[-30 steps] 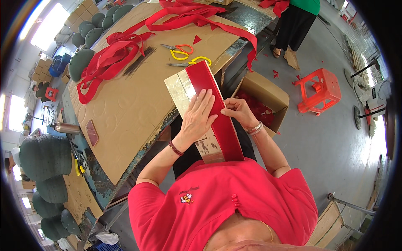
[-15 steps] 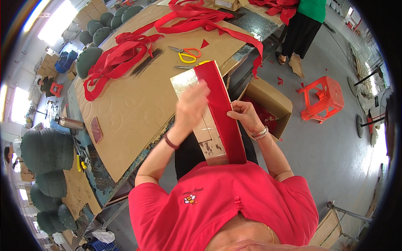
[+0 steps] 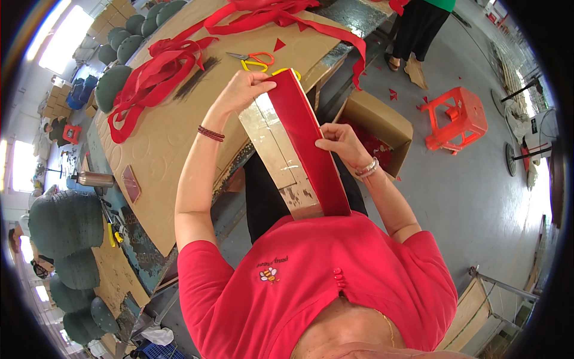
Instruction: The person applies and wraps red fabric strips onto a wooden jig by hand.
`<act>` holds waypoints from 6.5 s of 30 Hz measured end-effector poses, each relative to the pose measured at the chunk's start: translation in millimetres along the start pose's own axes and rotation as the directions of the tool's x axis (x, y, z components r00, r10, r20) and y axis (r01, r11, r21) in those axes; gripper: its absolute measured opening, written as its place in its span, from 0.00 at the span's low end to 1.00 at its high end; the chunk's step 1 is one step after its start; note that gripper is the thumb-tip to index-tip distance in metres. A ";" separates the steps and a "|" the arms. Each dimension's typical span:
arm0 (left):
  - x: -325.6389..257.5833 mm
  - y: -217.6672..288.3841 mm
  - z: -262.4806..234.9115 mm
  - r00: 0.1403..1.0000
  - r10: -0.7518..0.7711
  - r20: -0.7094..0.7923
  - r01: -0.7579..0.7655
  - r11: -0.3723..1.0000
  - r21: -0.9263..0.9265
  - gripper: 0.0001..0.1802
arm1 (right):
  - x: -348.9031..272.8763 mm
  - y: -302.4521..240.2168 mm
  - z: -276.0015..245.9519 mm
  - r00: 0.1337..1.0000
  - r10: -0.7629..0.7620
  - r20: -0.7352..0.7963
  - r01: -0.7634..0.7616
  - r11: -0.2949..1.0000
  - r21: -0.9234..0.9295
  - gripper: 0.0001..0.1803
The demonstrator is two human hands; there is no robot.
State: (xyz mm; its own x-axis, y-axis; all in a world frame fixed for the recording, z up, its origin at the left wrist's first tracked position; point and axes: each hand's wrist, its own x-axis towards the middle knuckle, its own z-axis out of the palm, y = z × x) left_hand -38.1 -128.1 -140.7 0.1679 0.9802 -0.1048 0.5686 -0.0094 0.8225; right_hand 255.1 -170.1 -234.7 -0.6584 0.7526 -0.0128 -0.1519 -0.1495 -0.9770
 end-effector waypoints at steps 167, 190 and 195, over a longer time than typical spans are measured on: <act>-12.6 -73.7 58.8 0.734 0.396 -0.551 -0.189 0.900 0.394 0.15 | 32.4 81.1 -14.1 0.995 -0.026 -0.096 0.021 0.998 -0.053 0.08; -66.1 -30.3 102.9 0.836 0.492 -0.242 -0.298 0.778 0.553 0.25 | 67.1 45.3 15.2 0.999 0.026 0.037 -0.031 0.990 0.137 0.04; -79.2 -46.9 109.4 0.806 0.519 -0.285 -0.253 0.737 0.627 0.21 | 78.2 48.7 34.4 1.000 -0.021 0.023 0.023 0.996 -0.087 0.07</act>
State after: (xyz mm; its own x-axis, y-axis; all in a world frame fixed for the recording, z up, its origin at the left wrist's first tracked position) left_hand 10.0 -226.9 -232.1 0.2007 0.8411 0.5022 0.8816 -0.3786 0.2818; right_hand 170.8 -140.6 -275.9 -0.6720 0.7404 0.0126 -0.1021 -0.0758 -0.9919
